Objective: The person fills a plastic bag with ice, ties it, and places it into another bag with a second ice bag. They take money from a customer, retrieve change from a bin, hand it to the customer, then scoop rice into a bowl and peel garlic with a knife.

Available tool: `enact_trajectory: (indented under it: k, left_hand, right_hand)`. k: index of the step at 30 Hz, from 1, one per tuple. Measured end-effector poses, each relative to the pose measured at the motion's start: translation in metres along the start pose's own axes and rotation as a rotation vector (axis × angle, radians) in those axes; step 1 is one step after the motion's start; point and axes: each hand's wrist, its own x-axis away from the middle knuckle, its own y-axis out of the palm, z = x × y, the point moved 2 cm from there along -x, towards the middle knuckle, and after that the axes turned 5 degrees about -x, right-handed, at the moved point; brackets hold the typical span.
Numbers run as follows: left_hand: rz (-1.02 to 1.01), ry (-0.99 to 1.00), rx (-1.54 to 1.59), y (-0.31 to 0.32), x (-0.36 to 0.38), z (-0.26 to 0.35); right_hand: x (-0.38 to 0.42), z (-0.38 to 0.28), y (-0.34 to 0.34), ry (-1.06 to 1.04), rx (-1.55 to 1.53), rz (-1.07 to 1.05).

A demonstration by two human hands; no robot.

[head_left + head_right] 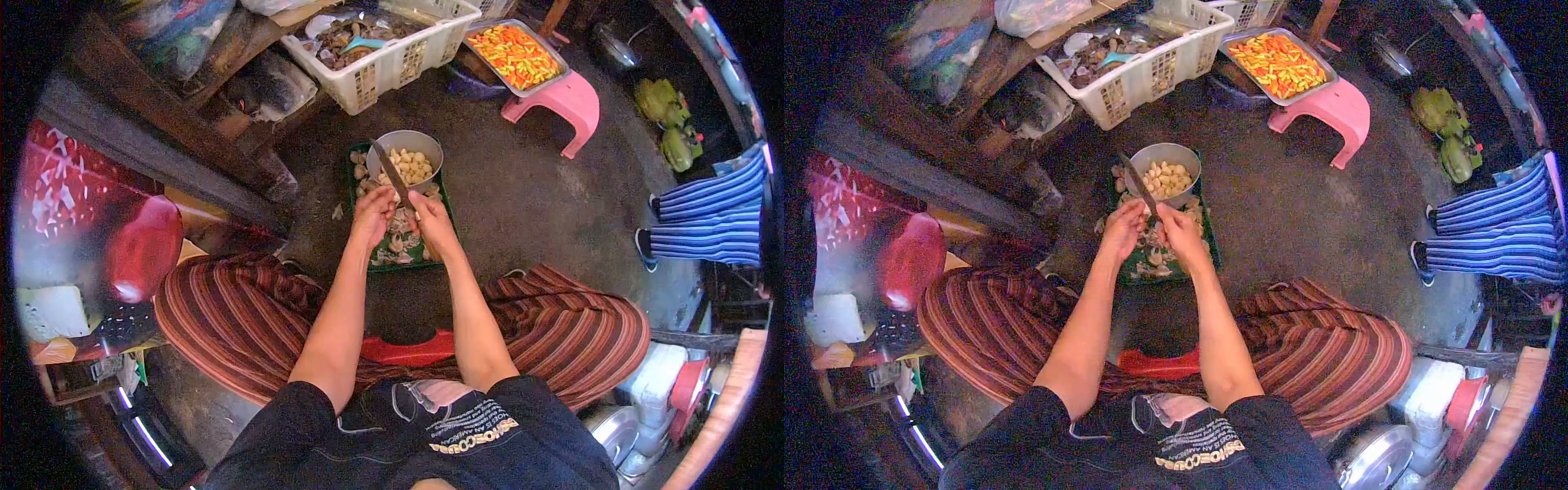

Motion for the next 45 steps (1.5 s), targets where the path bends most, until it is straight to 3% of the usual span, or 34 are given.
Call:
enact_trajectory:
  k: [6,19,27,30,35,45]
  left_hand:
    - [-0.021,-0.059,0.005,0.002,0.002,0.007]
    - [0.057,-0.006,-0.090,0.006,-0.001,0.010]
    - [0.089,0.072,-0.338,0.007,-0.002,0.004]
    - [0.109,0.039,-0.426,0.014,0.005,0.010]
    - [0.066,-0.002,-0.325,0.007,-0.001,0.010]
    - [-0.020,-0.041,-0.172,0.001,-0.001,0.009]
  right_hand:
    - [0.001,-0.001,-0.006,0.103,-0.020,-0.019]
    - [0.002,-0.002,0.003,-0.045,0.112,0.043]
    - [0.004,-0.002,0.007,-0.105,0.133,0.131]
    - [0.007,-0.007,0.006,0.002,0.042,0.142]
    - [0.000,-0.001,-0.006,0.151,-0.055,0.010]
    - [0.003,-0.007,-0.005,0.149,-0.053,0.018]
